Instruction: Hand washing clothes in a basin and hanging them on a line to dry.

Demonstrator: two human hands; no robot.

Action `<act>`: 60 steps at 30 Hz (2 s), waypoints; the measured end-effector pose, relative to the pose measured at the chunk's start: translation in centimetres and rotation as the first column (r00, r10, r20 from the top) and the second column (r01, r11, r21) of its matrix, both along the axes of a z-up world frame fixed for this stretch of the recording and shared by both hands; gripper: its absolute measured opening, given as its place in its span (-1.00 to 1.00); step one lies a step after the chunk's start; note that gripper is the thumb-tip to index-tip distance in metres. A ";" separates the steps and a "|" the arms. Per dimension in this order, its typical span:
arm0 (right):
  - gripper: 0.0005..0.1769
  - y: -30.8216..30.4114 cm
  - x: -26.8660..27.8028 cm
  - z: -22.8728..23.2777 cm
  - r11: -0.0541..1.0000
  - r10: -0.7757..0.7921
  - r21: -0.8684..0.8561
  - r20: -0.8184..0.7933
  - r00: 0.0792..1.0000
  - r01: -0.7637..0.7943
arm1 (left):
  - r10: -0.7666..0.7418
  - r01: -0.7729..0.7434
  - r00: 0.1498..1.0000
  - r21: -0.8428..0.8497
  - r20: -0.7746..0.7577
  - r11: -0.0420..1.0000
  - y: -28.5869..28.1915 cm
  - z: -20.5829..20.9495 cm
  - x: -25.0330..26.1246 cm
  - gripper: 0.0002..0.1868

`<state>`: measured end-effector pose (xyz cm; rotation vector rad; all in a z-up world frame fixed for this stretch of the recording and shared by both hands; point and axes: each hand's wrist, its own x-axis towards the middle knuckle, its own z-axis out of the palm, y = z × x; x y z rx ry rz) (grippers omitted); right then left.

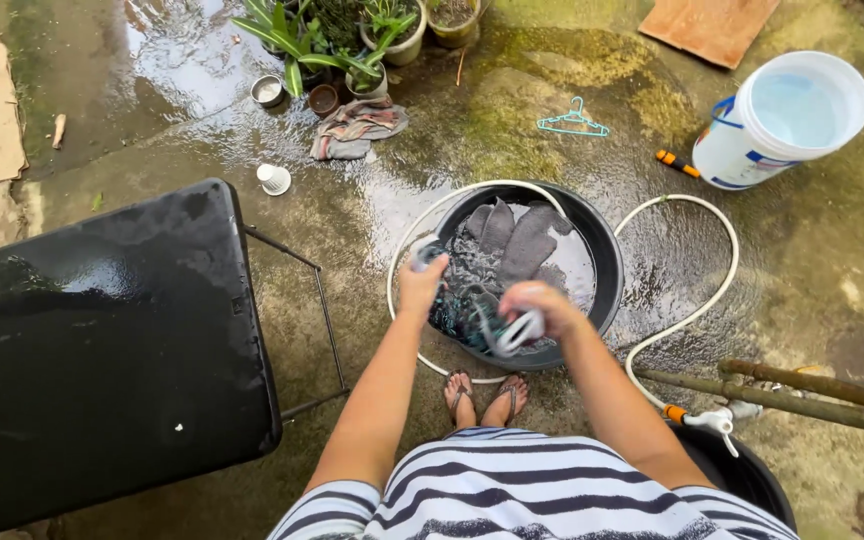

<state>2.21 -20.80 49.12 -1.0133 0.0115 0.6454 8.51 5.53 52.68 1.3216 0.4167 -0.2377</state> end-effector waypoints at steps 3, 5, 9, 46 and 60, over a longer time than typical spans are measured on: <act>-0.68 3.5 -0.9 1.3 0.974 0.073 -0.219 0.095 0.993 -0.050 | -0.044 -0.051 0.982 0.488 0.181 0.871 -1.6 -3.2 0.9 -0.57; -0.61 4.0 -2.0 0.5 0.961 0.010 -0.272 0.211 0.977 0.049 | -0.013 -0.119 0.964 0.471 0.266 0.874 -2.4 -3.1 1.4 -0.57; -0.15 4.5 -4.4 -5.1 0.918 -0.275 -0.263 0.113 0.955 0.295 | 0.070 -0.167 0.932 0.251 0.355 0.954 -4.3 -1.0 1.2 -0.59; -0.52 -1.5 -0.7 13.4 0.590 -0.692 0.464 -0.132 0.710 0.661 | 0.279 -0.247 0.960 -0.418 0.018 0.874 -4.4 6.0 -0.5 -0.59; -0.23 -2.8 -2.9 8.6 0.827 -0.560 -0.092 -0.050 0.827 0.554 | 0.071 -0.158 0.973 -0.418 -0.218 0.895 -4.6 -6.1 3.5 -0.57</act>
